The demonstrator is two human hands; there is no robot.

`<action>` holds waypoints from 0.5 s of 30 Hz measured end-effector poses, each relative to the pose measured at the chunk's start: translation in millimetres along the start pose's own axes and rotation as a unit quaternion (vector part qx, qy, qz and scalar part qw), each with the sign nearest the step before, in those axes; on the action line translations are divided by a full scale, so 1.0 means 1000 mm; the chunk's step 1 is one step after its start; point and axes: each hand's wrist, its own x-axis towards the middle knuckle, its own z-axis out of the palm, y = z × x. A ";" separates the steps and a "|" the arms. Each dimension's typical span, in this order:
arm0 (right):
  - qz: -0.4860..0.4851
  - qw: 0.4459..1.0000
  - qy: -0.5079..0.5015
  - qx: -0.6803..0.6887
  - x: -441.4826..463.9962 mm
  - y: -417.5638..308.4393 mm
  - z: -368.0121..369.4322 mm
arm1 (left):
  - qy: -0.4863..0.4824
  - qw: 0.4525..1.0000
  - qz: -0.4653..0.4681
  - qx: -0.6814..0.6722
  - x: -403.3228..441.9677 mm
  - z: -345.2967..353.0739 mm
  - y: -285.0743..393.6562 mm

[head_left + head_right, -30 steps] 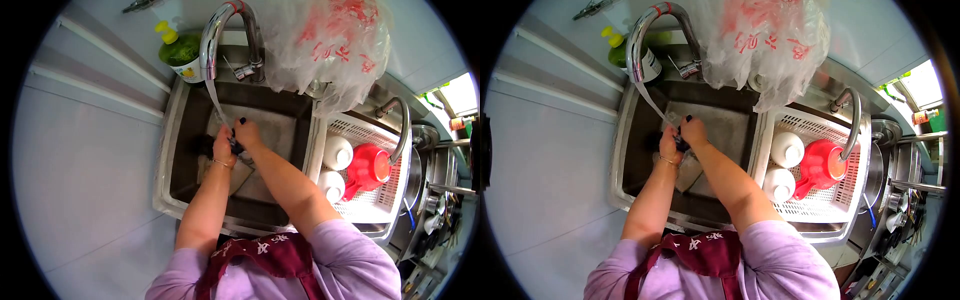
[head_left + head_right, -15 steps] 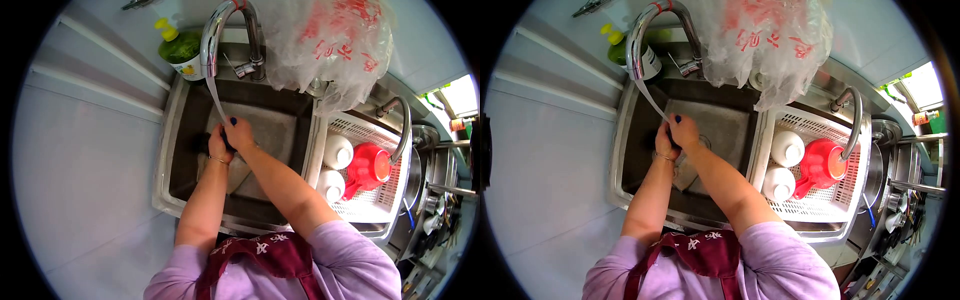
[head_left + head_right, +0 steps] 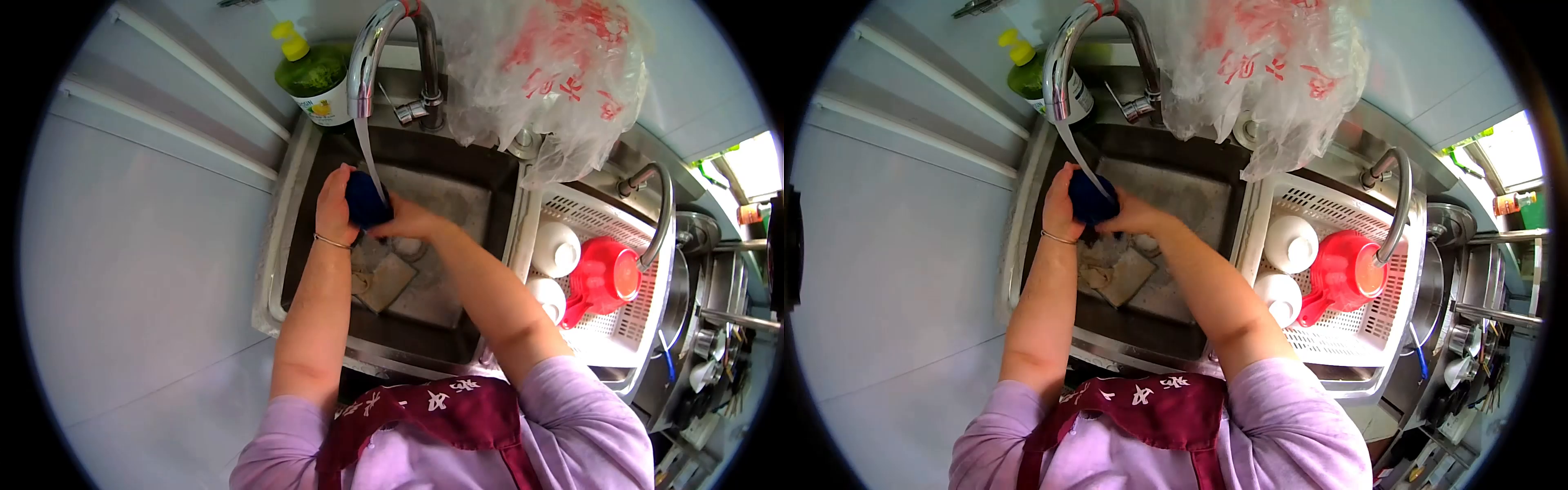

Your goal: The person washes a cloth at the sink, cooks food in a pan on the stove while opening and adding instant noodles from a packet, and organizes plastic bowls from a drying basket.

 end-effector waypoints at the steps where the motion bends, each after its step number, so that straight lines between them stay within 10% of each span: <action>1: -0.002 1.000 0.001 0.002 0.007 0.008 -0.001 | -0.001 1.000 0.001 0.003 -0.001 -0.001 0.000; 4: 0.110 0.982 0.149 -0.046 0.019 0.017 -0.004 | 0.014 0.997 0.040 0.067 -0.005 -0.024 -0.011; 7: 0.183 0.940 0.180 0.224 0.013 0.001 -0.003 | 0.068 0.958 0.055 0.273 -0.009 -0.056 -0.036; 9: 0.081 0.962 0.195 0.174 0.017 0.006 0.016 | 0.149 0.951 -0.231 0.144 -0.012 -0.060 -0.045; 11: 0.081 0.963 0.179 0.183 0.000 -0.018 0.042 | 0.121 0.945 -0.302 0.043 0.012 -0.103 -0.081; 13: -0.186 0.942 0.261 -0.104 -0.006 -0.010 0.065 | 0.018 0.951 -0.287 -0.116 0.002 -0.081 -0.077; 15: -0.215 0.958 0.184 -0.047 -0.029 -0.029 0.078 | -0.050 0.945 -0.279 -0.162 -0.029 -0.023 -0.043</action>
